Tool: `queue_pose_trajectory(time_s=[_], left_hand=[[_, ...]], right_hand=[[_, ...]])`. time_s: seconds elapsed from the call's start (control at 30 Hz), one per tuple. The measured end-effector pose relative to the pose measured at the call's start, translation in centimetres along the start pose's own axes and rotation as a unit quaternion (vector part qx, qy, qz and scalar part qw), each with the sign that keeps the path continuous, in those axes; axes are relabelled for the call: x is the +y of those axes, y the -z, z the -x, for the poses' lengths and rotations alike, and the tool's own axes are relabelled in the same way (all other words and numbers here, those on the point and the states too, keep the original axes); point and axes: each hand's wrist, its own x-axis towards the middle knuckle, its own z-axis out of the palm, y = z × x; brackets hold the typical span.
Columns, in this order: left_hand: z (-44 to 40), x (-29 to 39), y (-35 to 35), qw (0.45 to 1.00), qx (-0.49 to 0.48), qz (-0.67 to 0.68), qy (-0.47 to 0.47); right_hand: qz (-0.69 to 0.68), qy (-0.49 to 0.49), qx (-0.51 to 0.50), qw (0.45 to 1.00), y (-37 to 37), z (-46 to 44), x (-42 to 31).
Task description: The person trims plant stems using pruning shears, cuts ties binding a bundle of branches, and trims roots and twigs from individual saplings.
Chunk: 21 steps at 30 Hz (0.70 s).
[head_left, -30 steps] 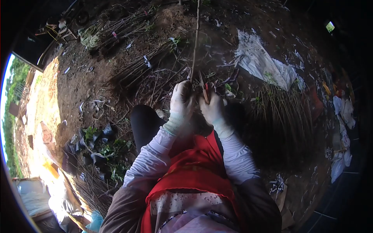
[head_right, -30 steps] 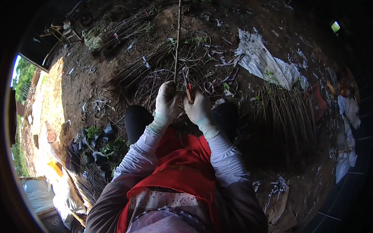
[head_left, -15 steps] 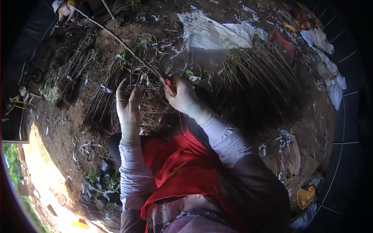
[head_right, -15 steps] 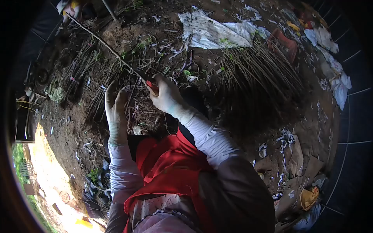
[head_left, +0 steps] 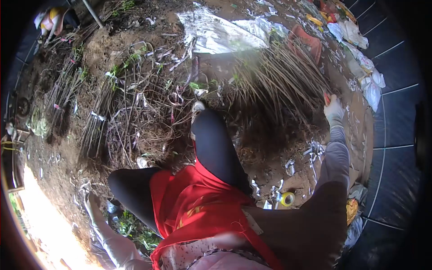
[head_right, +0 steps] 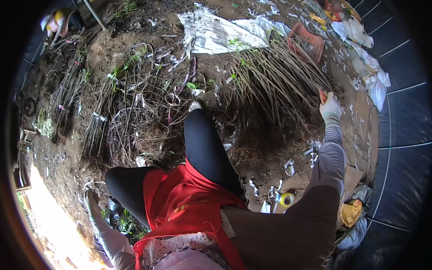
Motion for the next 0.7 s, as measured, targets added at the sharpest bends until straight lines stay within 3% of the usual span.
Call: queue_pose_trajectory(time_s=[0.03,0.1,0.2,0.27,0.3,0.33,0.37,0.4,0.43,0.47,0.5,0.53,0.6,0.67,0.7], left_hand=[[-0.3,-1.0,1.0,0.996,-0.066,-0.021,0.047],[-2.7,-5.7,4.5,0.979,-0.167,-0.035,0.109],[-1.1,-8.6,1.8,0.991,-0.030,-0.012,0.131],[0.4,-5.4,-1.6,0.977,-0.083,-0.148,0.132],[0.2,-4.5,-1.9,0.955,-0.093,-0.253,0.124],[-5.3,-15.7,1.5,0.982,-0.118,-0.125,0.082],[-4.6,-15.6,0.0,0.984,-0.126,-0.127,0.007],[-3.3,-10.6,-2.0,0.945,-0.154,-0.288,0.003],[-0.9,-6.8,-4.9,0.955,-0.117,-0.269,0.043],[-3.5,-12.1,-4.7,0.946,-0.136,-0.291,-0.047],[-4.4,-14.7,-5.3,0.950,-0.154,-0.267,-0.036],[-3.6,-13.6,-7.1,0.931,-0.127,-0.340,-0.036],[-3.6,-14.1,-9.1,0.938,-0.160,-0.307,0.030],[-5.0,-18.4,-10.0,0.930,-0.220,-0.290,0.047],[-5.5,-20.3,-10.7,0.920,-0.211,-0.329,0.038]], right_hand=[[0.033,-0.030,-0.022,0.999,0.4,-0.1,-0.2],[-0.015,0.000,0.014,1.000,0.4,-0.4,-2.4],[-0.081,0.115,0.084,0.987,-0.4,-0.8,-8.1],[-0.232,0.233,0.103,0.939,-0.6,-0.8,-14.3],[-0.335,0.243,0.045,0.909,1.0,0.8,-18.9],[-0.416,0.264,-0.003,0.870,2.3,2.7,-23.2],[-0.492,0.277,-0.054,0.823,3.6,4.5,-27.6],[-0.503,0.332,-0.010,0.798,3.2,5.8,-31.6],[-0.566,0.330,-0.045,0.754,3.3,8.0,-35.8],[-0.620,0.322,-0.082,0.711,3.8,10.7,-39.8],[-0.668,0.309,-0.167,0.656,5.0,13.7,-43.2],[-0.707,0.287,-0.252,0.596,6.2,16.8,-46.2],[-0.695,0.221,-0.380,0.569,7.3,21.8,-51.1],[-0.679,0.250,-0.428,0.542,5.0,25.1,-54.4],[-0.671,0.219,-0.478,0.523,4.2,26.3,-55.5]])
